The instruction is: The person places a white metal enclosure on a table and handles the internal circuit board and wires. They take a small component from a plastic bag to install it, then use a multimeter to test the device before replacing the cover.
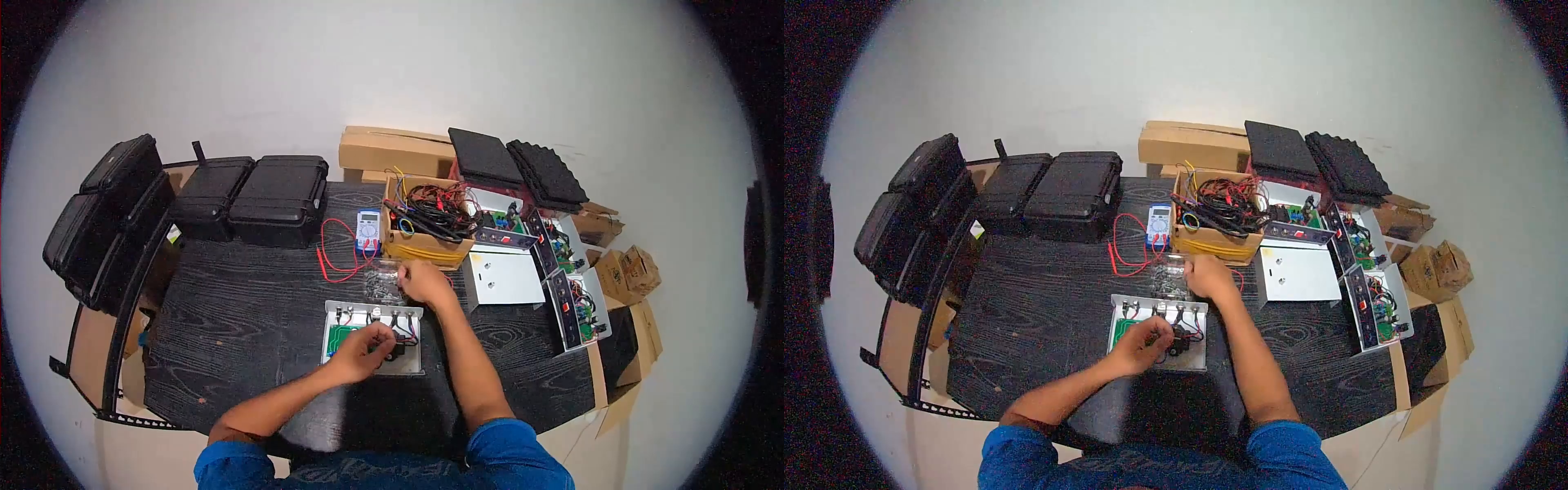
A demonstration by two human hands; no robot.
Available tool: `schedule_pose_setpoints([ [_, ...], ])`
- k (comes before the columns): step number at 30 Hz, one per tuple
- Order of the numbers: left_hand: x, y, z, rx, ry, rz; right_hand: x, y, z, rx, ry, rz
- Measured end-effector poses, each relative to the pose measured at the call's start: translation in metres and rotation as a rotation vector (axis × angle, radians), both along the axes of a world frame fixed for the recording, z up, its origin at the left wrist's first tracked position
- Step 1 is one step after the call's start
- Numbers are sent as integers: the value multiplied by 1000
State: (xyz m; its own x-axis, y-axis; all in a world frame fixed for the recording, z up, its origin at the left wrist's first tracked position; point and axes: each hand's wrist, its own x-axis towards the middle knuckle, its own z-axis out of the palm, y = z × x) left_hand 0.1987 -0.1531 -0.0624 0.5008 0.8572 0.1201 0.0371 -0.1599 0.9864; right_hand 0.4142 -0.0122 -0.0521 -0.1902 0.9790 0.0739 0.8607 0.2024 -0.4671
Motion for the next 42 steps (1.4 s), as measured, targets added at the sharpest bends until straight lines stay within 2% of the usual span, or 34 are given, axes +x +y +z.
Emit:
schedule_pose_setpoints([
  [5,-1,9,-21,-39,-63,31,15,-7,25,199,216,-24],
  [6,-2,10,-21,-39,-50,37,17,-5,29,136,262,-24],
  [9,-4,12,-20,-116,-24,40,23,1,20,-56,613,188],
  [12,-4,12,-18,-100,-153,78,17,-5,29,-267,837,320],
  [15,-2,19,-22,-179,-321,170,13,-15,39,-401,887,456],
  [21,-11,26,-10,-165,-371,214,1,-34,61,-542,883,662],
  [24,-10,22,-3,-154,-420,224,-6,-38,60,-588,877,656],
  [27,-8,20,3,-96,-349,283,-9,-42,65,-602,861,657],
  [30,-13,24,-6,-44,-352,233,-9,-43,64,-611,913,636],
  [42,-13,19,4,-39,-356,276,-13,-42,59,-650,941,690],
])
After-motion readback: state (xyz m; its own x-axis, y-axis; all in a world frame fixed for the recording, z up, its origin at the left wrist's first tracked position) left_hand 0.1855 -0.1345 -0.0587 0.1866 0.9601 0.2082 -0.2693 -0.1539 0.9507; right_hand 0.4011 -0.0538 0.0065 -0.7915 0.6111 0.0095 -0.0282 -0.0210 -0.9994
